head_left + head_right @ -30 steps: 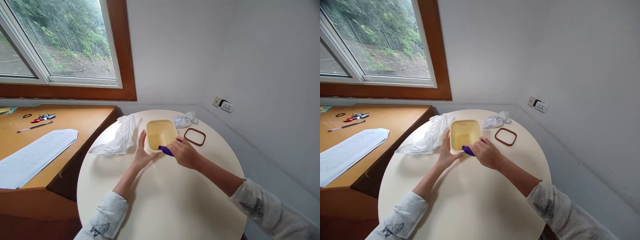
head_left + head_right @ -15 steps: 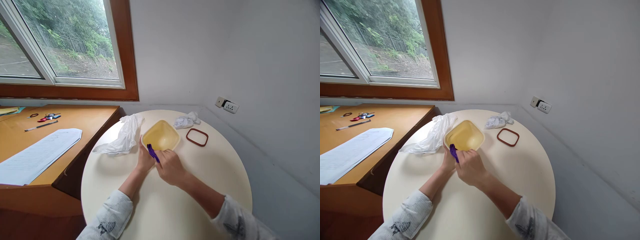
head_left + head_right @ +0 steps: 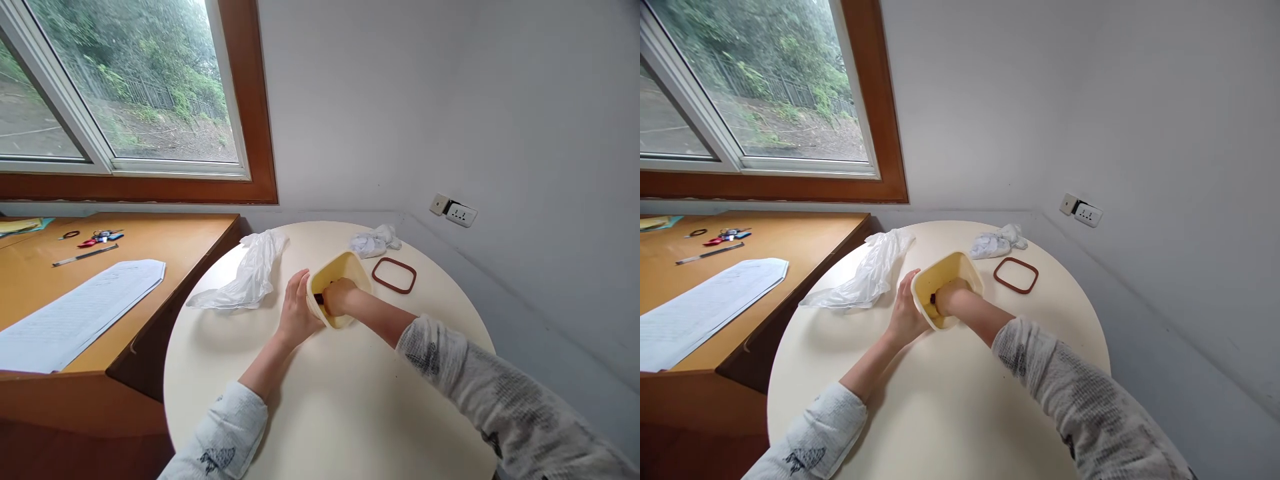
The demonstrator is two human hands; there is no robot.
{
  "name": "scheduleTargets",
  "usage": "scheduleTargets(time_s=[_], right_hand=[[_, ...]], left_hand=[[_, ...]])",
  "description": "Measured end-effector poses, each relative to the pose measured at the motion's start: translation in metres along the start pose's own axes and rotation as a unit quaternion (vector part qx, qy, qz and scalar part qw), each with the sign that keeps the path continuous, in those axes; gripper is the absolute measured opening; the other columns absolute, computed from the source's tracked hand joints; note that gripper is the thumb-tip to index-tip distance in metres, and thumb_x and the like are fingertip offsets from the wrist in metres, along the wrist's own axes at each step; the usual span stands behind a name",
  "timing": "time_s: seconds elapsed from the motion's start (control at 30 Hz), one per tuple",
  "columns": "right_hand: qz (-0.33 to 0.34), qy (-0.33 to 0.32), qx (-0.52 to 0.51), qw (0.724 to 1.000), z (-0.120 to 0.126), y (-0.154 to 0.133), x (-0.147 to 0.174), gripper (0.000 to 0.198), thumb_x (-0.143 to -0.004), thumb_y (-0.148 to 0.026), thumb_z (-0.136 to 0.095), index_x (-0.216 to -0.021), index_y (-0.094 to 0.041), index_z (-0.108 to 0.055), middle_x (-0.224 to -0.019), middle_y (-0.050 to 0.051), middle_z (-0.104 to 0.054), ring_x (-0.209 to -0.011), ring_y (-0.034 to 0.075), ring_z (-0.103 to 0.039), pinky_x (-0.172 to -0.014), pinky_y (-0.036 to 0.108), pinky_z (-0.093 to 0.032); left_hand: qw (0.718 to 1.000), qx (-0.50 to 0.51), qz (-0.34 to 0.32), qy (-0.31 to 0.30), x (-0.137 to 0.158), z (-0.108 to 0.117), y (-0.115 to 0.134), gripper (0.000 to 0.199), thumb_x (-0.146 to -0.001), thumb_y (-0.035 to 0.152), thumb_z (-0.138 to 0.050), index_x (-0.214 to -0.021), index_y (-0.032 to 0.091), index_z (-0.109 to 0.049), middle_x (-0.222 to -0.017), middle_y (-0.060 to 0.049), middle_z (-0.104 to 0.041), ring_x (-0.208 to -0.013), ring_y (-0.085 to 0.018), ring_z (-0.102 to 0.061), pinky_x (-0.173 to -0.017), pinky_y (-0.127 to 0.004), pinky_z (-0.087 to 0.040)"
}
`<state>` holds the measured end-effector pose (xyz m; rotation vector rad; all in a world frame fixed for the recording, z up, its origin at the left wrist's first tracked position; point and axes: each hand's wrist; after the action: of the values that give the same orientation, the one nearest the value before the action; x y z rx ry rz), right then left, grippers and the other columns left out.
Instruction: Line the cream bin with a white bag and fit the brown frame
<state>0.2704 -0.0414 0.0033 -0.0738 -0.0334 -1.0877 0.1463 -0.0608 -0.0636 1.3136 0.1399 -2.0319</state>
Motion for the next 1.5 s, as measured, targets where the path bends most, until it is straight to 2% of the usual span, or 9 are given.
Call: scheduleTargets(time_s=[0.3,0.43,0.57,0.73,0.9,1.07,1.23,1.4,1.5], right_hand=[[0.021,-0.027,0.069,0.997,0.058,0.027,0.082,0.021,-0.067,-0.011,-0.053,-0.048,-0.018,-0.048,-0.06,0.007,-0.061,-0.069,0.019,-0.059,-0.084,0.037,-0.036],[-0.126,-0.031,-0.198,0.972,0.068,0.066,0.116,0.028,-0.077,-0.023,-0.04,-0.049,-0.019,-0.044,-0.057,0.004,-0.054,-0.056,0.015,-0.05,-0.057,0.029,-0.037],[-0.243,0.01,-0.54,0.806,0.043,0.1,0.13,0.016,-0.073,-0.021,-0.043,-0.062,-0.017,-0.053,-0.058,0.0,-0.051,-0.057,0.013,-0.05,-0.06,0.027,-0.042],[-0.223,0.101,-0.766,0.594,0.005,0.099,0.129,0.015,-0.075,-0.023,-0.051,-0.082,-0.014,-0.06,-0.077,0.007,-0.064,-0.069,0.017,-0.059,-0.065,0.031,-0.049],[-0.202,0.22,-0.807,0.509,0.002,0.08,0.105,0.015,-0.074,-0.021,-0.052,-0.087,-0.017,-0.061,-0.088,0.006,-0.066,-0.078,0.017,-0.062,-0.07,0.028,-0.05],[-0.106,0.303,-0.748,0.581,0.027,0.079,0.052,0.017,-0.071,-0.029,-0.056,-0.084,-0.019,-0.06,-0.08,0.001,-0.065,-0.079,0.016,-0.06,-0.072,0.027,-0.047],[-0.058,0.175,-0.542,0.82,0.054,0.071,-0.005,0.027,-0.077,-0.031,-0.042,-0.084,-0.016,-0.063,-0.082,0.002,-0.067,-0.078,0.017,-0.06,-0.073,0.029,-0.046],[0.013,0.084,-0.353,0.932,0.061,0.036,-0.027,0.033,-0.077,-0.025,-0.046,-0.104,-0.021,-0.065,-0.116,0.003,-0.062,-0.112,0.024,-0.051,-0.098,0.035,-0.033],[0.11,0.055,-0.285,0.951,0.061,0.014,-0.026,0.039,-0.084,-0.024,-0.038,-0.118,-0.024,-0.057,-0.131,0.0,-0.051,-0.128,0.021,-0.035,-0.109,0.04,-0.016]], left_hand=[[1.0,0.019,0.017,0.011,-0.003,-0.002,0.0,0.11,-0.051,0.039,-0.078,-0.138,0.025,-0.011,-0.129,-0.016,-0.034,-0.122,-0.035,-0.036,-0.097,-0.052,-0.035],[0.983,0.08,0.163,0.026,-0.008,0.005,0.006,0.114,-0.049,0.037,-0.08,-0.138,0.025,-0.009,-0.13,-0.015,-0.034,-0.122,-0.033,-0.036,-0.096,-0.051,-0.036],[0.932,0.179,0.314,0.031,-0.009,0.013,0.006,0.112,-0.051,0.035,-0.079,-0.138,0.025,-0.009,-0.13,-0.014,-0.037,-0.12,-0.03,-0.04,-0.094,-0.047,-0.04],[0.906,0.255,0.338,0.031,-0.01,0.014,0.006,0.113,-0.052,0.031,-0.08,-0.139,0.027,-0.007,-0.132,-0.013,-0.037,-0.122,-0.029,-0.039,-0.098,-0.046,-0.037],[0.89,0.31,0.333,0.011,-0.012,0.017,0.014,0.11,-0.052,0.029,-0.079,-0.138,0.029,-0.011,-0.134,-0.011,-0.036,-0.124,-0.028,-0.037,-0.102,-0.045,-0.032],[0.875,0.367,0.308,-0.071,-0.011,0.023,0.011,0.107,-0.055,0.028,-0.078,-0.138,0.029,-0.011,-0.134,-0.01,-0.036,-0.125,-0.028,-0.035,-0.104,-0.046,-0.03],[0.857,0.404,0.291,-0.13,-0.011,0.028,0.008,0.112,-0.056,0.026,-0.078,-0.14,0.03,-0.003,-0.135,-0.012,-0.037,-0.124,-0.03,-0.037,-0.102,-0.047,-0.032],[0.862,0.402,0.287,-0.117,-0.012,0.028,0.009,0.115,-0.054,0.025,-0.079,-0.141,0.029,-0.004,-0.136,-0.013,-0.036,-0.124,-0.031,-0.038,-0.102,-0.047,-0.033],[0.865,0.398,0.284,-0.116,-0.012,0.027,0.008,0.114,-0.054,0.024,-0.079,-0.141,0.028,-0.005,-0.137,-0.013,-0.035,-0.124,-0.031,-0.037,-0.102,-0.046,-0.033]])
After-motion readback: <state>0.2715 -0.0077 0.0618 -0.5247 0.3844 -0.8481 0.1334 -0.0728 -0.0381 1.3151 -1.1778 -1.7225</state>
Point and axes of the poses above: each hand's wrist, its own x-axis away from the middle knuckle, its own z-axis out of the back of the hand, y = z × x
